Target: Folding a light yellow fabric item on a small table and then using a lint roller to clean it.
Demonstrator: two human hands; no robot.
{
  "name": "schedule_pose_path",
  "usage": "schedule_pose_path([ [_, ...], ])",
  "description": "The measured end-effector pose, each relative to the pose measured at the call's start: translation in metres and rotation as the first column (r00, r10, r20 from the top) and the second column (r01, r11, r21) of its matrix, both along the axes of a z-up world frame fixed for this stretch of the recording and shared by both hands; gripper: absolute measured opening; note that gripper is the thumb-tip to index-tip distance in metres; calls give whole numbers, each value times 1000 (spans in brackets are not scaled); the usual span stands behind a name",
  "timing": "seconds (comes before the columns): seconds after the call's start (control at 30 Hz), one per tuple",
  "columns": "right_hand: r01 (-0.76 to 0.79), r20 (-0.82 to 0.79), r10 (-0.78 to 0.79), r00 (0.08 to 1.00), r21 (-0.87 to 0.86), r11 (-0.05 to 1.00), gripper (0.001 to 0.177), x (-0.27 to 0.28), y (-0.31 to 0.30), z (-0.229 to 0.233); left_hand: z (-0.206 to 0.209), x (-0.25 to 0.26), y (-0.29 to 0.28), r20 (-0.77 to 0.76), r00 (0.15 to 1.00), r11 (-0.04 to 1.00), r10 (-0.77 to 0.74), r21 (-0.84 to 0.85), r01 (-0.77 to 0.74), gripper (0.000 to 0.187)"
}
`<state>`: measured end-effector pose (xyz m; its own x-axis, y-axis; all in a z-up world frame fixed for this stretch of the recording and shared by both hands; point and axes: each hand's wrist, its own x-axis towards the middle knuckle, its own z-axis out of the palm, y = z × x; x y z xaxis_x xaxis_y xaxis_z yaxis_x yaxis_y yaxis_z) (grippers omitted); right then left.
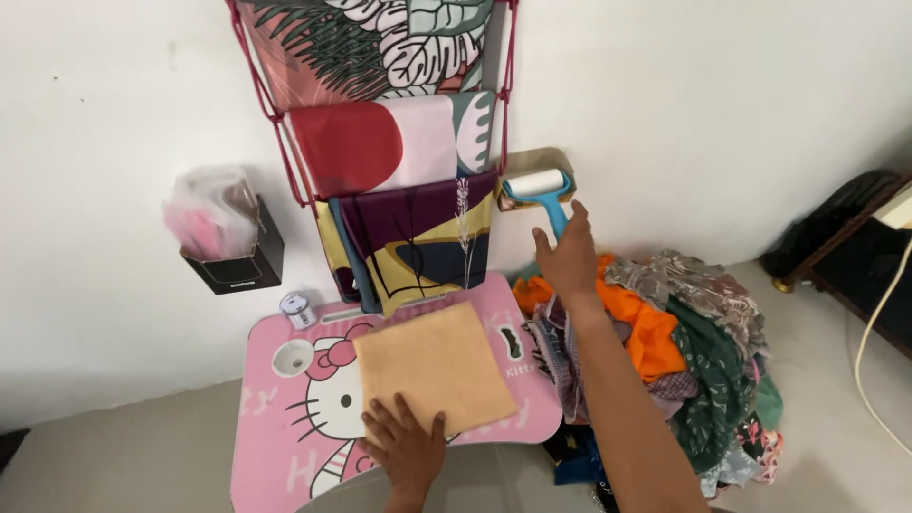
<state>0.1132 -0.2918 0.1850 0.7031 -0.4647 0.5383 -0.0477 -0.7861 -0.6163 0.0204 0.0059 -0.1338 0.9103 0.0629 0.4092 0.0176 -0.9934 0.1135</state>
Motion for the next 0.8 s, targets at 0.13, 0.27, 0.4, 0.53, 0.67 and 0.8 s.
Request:
schedule_pose_path([
  [0.13,44,27,-42,999,-68,997,61,15,-8,-6,-12,8,-1,-42,999,1000,22,-5,-22,106],
  [0.27,-14,41,14,999,-6,1000,33,16,-13,-1,8,23,8,-578,815,992,-44,-125,-35,109],
  [0.4,-79,258,100,961,-94,992,42,-15,-4,10,3,12,31,-370,912,972,-178,-212,104,107],
  [0.53,-117,321,144,936,-101,988,39,-117,81,50,54,-25,68,-87,891,845,-445,290,450,125],
  [0.67,-165,44,168,985,-60,984,58,-166,154,-34,68,-57,75,-53,815,782,-577,249,571,124],
  [0.8,-248,-333,232,914,-7,969,52,-190,227,-103,67,-87,65,-315,815,750,-487,329,575,92],
])
